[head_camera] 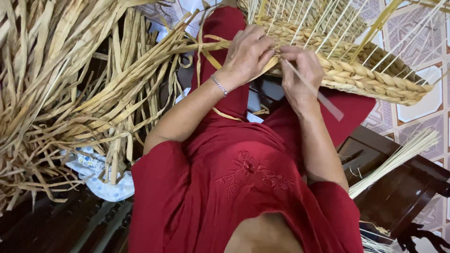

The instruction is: The person weaves a basket by looping and threading dried fiber strips around the frame by hand.

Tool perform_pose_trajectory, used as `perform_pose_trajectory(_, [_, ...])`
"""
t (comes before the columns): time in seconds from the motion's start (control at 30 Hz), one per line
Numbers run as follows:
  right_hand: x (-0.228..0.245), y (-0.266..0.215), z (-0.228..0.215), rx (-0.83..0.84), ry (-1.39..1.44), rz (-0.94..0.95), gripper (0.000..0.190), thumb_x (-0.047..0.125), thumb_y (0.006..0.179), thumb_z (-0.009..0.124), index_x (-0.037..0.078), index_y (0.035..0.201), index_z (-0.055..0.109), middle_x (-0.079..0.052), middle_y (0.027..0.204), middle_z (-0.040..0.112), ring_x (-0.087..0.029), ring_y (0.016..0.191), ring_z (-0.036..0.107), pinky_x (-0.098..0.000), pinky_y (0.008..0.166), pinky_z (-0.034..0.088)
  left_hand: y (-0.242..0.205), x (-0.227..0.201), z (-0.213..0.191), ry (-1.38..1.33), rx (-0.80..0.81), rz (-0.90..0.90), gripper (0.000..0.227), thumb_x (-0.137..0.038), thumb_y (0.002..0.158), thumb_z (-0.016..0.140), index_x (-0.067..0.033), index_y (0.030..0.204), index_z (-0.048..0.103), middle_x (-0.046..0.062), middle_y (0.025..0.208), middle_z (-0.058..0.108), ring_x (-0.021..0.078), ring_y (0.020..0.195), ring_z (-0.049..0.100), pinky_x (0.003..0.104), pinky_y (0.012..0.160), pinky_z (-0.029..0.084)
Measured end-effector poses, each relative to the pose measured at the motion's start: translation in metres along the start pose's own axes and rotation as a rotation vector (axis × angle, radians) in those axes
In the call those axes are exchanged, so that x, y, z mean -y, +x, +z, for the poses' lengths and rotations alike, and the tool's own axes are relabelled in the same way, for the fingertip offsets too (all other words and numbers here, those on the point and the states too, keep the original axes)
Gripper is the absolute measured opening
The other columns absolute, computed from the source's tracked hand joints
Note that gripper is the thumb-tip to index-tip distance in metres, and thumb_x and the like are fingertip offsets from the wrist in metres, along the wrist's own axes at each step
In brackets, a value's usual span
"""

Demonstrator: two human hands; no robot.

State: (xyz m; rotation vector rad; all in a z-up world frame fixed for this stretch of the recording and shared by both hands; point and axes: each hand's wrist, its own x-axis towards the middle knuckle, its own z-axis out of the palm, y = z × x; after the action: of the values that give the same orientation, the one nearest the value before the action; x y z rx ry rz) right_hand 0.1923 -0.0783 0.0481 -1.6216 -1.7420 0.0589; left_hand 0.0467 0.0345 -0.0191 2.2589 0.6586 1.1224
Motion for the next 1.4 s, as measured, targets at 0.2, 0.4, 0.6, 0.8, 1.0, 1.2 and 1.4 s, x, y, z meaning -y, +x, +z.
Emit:
perform_pose_trajectory(0.2, [-0.048, 0.005, 0.026, -0.017, 0.133, 0.248, 0.013, -0.003, 0.101, 0.078, 0.005, 0.108, 0.070, -0.006, 0.098, 0.075, -0.011, 0.084, 0.074, -0.0241, 0.069, 0.062, 0.003, -0.021, -0.021, 0.122, 0.022, 0.046, 0.018, -0.014, 0.090, 0.080, -0.0106, 0.105, 0.070, 0.007, 0.099, 0.053, 0.0262, 0.099, 0.054, 0.043, 0.079, 0.041])
perform_pose_trajectory(0.4, [-0.003, 0.043, 0.021, -0.145, -0.281, -0.186, 0.027, -0.004, 0.084, 0.073, -0.003, 0.109, 0.064, -0.016, 0.098, 0.059, -0.026, 0.078, 0.066, -0.0245, 0.054, 0.053, -0.040, -0.032, -0.059, 0.047, 0.057, 0.038, 0.037, -0.025, 0.094, 0.080, -0.0016, 0.117, 0.064, 0.012, 0.113, 0.054, 0.0314, 0.107, 0.051, 0.045, 0.088, 0.043])
perform_pose_trajectory(0.6, [-0.024, 0.026, 0.027, 0.170, -0.055, -0.132, 0.018, -0.004, 0.103, 0.070, 0.004, 0.119, 0.070, -0.011, 0.107, 0.074, -0.022, 0.096, 0.073, -0.0346, 0.082, 0.061, -0.060, -0.005, -0.082, 0.003, 0.393, -0.262, 0.027, -0.026, 0.104, 0.073, -0.0020, 0.097, 0.064, 0.011, 0.084, 0.063, 0.0291, 0.077, 0.060, 0.047, 0.071, 0.046])
perform_pose_trajectory(0.8, [0.028, 0.056, -0.012, 0.222, 0.038, -0.261, 0.022, 0.008, 0.086, 0.076, 0.004, 0.107, 0.072, -0.014, 0.098, 0.074, -0.028, 0.085, 0.072, -0.0375, 0.076, 0.058, -0.017, -0.004, -0.131, 0.649, -0.086, 0.084, 0.034, -0.041, 0.097, 0.089, -0.0113, 0.091, 0.073, 0.005, 0.078, 0.061, 0.0229, 0.077, 0.056, 0.043, 0.074, 0.042])
perform_pose_trajectory(1.0, [-0.006, 0.032, 0.010, 0.168, 0.107, 0.005, 0.009, -0.002, 0.102, 0.068, 0.001, 0.110, 0.066, -0.014, 0.101, 0.072, -0.026, 0.086, 0.071, -0.0365, 0.075, 0.057, 0.006, -0.048, -0.110, 0.386, -0.165, 0.283, 0.024, -0.015, 0.093, 0.077, -0.0037, 0.114, 0.074, 0.013, 0.118, 0.063, 0.0259, 0.109, 0.059, 0.043, 0.091, 0.043])
perform_pose_trajectory(1.2, [-0.015, 0.026, 0.011, 0.195, 0.127, 0.076, 0.010, -0.004, 0.103, 0.065, 0.002, 0.111, 0.063, -0.012, 0.088, 0.067, -0.023, 0.076, 0.066, -0.0358, 0.069, 0.052, 0.022, 0.020, -0.004, 0.272, 0.304, -0.159, 0.011, -0.009, 0.091, 0.068, -0.0079, 0.102, 0.071, 0.015, 0.092, 0.070, 0.0323, 0.087, 0.069, 0.042, 0.075, 0.054])
perform_pose_trajectory(1.4, [-0.014, 0.026, 0.018, 0.109, 0.159, 0.107, 0.011, -0.005, 0.103, 0.065, 0.003, 0.109, 0.065, -0.010, 0.092, 0.071, -0.019, 0.079, 0.069, -0.0329, 0.071, 0.055, 0.030, 0.023, -0.003, -0.288, -0.098, -0.189, 0.012, -0.012, 0.093, 0.065, -0.0032, 0.099, 0.070, 0.013, 0.089, 0.075, 0.0262, 0.075, 0.075, 0.041, 0.068, 0.061])
